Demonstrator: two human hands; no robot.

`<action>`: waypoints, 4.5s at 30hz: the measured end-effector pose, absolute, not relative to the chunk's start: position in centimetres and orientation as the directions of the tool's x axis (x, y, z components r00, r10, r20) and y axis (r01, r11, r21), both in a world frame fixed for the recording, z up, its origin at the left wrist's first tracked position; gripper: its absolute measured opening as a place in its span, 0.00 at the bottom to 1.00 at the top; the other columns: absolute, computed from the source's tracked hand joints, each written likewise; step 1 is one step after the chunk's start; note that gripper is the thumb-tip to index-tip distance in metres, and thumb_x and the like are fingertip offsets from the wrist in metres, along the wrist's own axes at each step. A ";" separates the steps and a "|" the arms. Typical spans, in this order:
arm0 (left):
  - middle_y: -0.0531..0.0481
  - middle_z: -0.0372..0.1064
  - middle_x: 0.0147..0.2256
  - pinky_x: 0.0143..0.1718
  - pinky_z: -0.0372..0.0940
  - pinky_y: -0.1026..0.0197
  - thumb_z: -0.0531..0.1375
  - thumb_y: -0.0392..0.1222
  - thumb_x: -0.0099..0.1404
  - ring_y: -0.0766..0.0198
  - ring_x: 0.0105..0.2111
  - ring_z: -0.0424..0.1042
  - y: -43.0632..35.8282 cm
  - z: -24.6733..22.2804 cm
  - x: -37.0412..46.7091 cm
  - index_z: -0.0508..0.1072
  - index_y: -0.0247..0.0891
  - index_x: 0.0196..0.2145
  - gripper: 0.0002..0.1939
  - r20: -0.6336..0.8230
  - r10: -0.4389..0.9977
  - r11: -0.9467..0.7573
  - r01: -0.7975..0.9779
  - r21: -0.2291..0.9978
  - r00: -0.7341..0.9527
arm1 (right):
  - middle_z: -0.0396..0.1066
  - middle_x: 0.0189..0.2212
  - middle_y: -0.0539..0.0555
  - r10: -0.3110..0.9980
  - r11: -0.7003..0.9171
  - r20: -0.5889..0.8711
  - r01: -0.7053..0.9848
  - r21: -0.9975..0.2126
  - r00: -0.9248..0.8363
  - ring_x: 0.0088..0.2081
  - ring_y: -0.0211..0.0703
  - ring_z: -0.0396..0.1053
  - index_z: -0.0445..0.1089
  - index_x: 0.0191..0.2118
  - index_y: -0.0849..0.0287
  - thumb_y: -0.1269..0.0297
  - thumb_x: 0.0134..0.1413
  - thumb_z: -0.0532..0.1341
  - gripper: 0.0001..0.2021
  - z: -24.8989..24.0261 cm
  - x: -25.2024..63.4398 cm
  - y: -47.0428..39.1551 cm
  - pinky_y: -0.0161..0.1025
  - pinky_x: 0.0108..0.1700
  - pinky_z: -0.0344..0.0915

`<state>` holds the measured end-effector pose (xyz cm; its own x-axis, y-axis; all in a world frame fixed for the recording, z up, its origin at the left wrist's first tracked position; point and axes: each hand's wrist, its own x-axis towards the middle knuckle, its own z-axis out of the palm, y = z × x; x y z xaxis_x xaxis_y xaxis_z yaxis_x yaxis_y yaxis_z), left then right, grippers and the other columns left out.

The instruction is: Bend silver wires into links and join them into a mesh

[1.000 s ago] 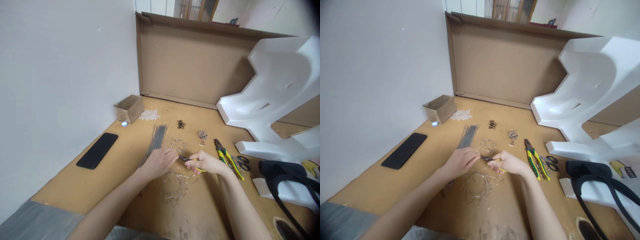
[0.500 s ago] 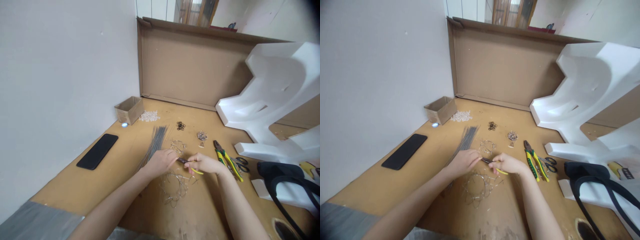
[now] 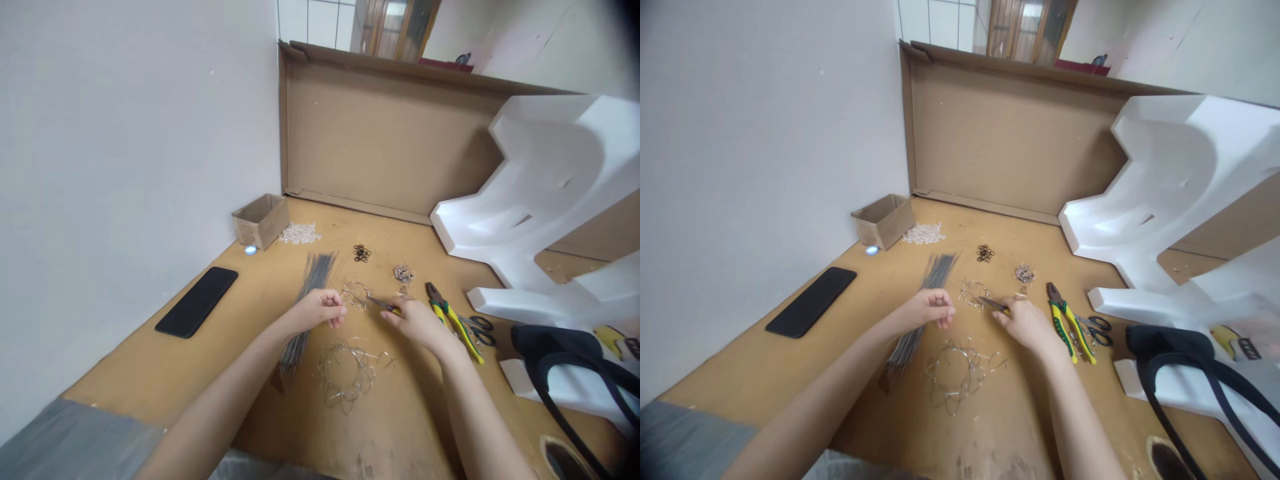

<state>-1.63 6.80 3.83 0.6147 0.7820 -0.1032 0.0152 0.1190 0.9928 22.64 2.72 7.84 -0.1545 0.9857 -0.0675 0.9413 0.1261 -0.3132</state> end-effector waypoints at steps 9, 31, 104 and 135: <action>0.55 0.64 0.21 0.24 0.55 0.68 0.55 0.41 0.57 0.70 0.22 0.61 5.6 3.6 -1.3 0.67 0.36 0.26 0.07 0.149 0.842 -0.380 0.374 0.846 0.519 | 0.65 0.23 0.48 0.979 0.108 -0.018 0.600 -0.793 -0.201 0.27 0.37 0.60 0.69 0.28 0.61 0.50 0.48 0.57 0.17 8.2 18.8 2.0 0.33 0.29 0.55; 0.47 0.72 0.30 0.31 0.65 0.64 0.60 0.45 0.56 0.66 0.29 0.71 5.0 4.0 -0.1 0.66 0.33 0.30 0.12 -0.008 0.753 0.088 -0.089 0.992 0.658 | 0.70 0.25 0.51 0.949 0.162 -0.003 0.495 -0.854 -0.316 0.31 0.39 0.65 0.68 0.28 0.62 0.56 0.52 0.56 0.13 6.9 17.9 2.5 0.35 0.36 0.59; 0.46 0.70 0.31 0.33 0.65 0.65 0.54 0.33 0.58 0.66 0.32 0.70 5.0 5.1 -1.3 0.67 0.33 0.24 0.06 0.341 0.847 -0.388 0.037 0.921 0.409 | 0.70 0.25 0.53 0.925 0.377 0.030 0.924 0.062 -0.379 0.29 0.41 0.67 0.72 0.29 0.59 0.65 0.54 0.57 0.08 10.7 17.6 -0.8 0.34 0.25 0.51; 0.52 0.67 0.24 0.25 0.59 0.69 0.59 0.44 0.57 0.72 0.23 0.64 6.9 5.4 -3.4 0.69 0.33 0.28 0.10 -0.054 0.722 0.057 0.017 0.998 0.690 | 0.69 0.27 0.50 0.903 0.429 0.078 0.895 -0.122 -0.422 0.32 0.39 0.67 0.73 0.35 0.52 0.64 0.53 0.56 0.08 11.3 19.5 -0.9 0.33 0.30 0.57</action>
